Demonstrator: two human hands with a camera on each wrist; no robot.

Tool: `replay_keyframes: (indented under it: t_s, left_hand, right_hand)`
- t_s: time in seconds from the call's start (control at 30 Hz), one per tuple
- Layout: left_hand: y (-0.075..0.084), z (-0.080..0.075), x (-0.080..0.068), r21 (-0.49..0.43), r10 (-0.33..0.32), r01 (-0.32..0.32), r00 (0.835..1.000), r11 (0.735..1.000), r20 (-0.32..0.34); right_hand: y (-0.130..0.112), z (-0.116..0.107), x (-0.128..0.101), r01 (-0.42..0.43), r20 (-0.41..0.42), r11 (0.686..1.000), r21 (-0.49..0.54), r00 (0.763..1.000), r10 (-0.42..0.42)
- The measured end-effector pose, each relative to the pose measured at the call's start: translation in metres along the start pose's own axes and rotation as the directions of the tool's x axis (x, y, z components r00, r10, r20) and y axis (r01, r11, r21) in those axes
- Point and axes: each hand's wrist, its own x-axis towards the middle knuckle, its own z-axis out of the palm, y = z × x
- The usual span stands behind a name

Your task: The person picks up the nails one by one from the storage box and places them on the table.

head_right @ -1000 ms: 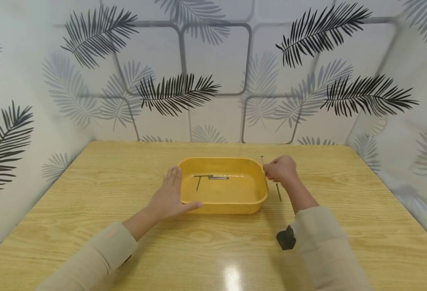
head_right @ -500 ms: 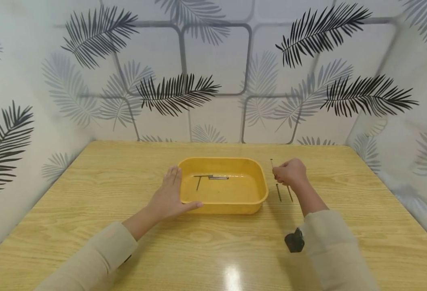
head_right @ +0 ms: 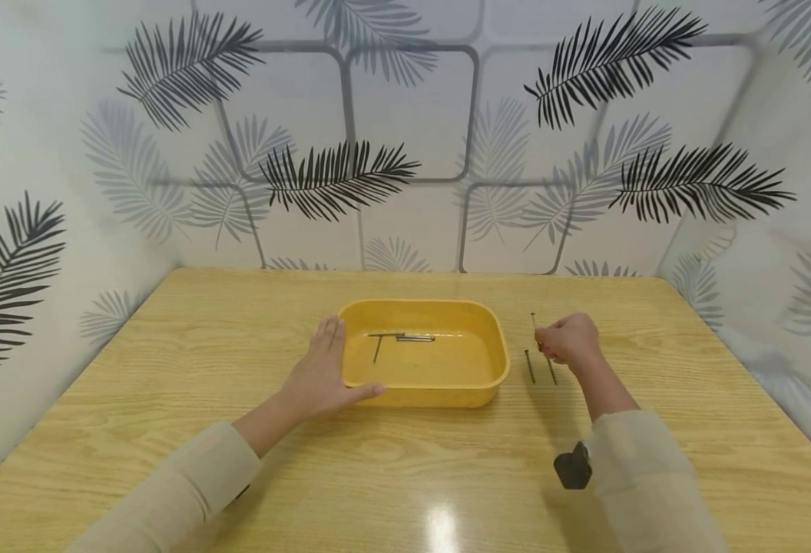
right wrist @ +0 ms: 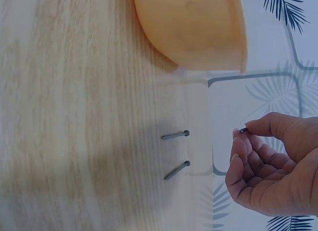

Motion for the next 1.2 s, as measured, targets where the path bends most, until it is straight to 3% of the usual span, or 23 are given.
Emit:
replay_keyframes:
  t_s: [0.63,1.2]
  left_hand:
    - [-0.002,0.001,0.000,0.004,0.017,-0.017,1.000,1.000,0.002]
    - [-0.002,0.002,0.000,0.010,0.011,-0.011,1.000,1.000,0.006]
  right_hand:
    - [0.032,-0.009,0.001,-0.036,0.017,0.998,0.049,0.999,0.035]
    - [0.056,-0.017,0.002,-0.064,-0.012,0.996,-0.062,0.998,0.064]
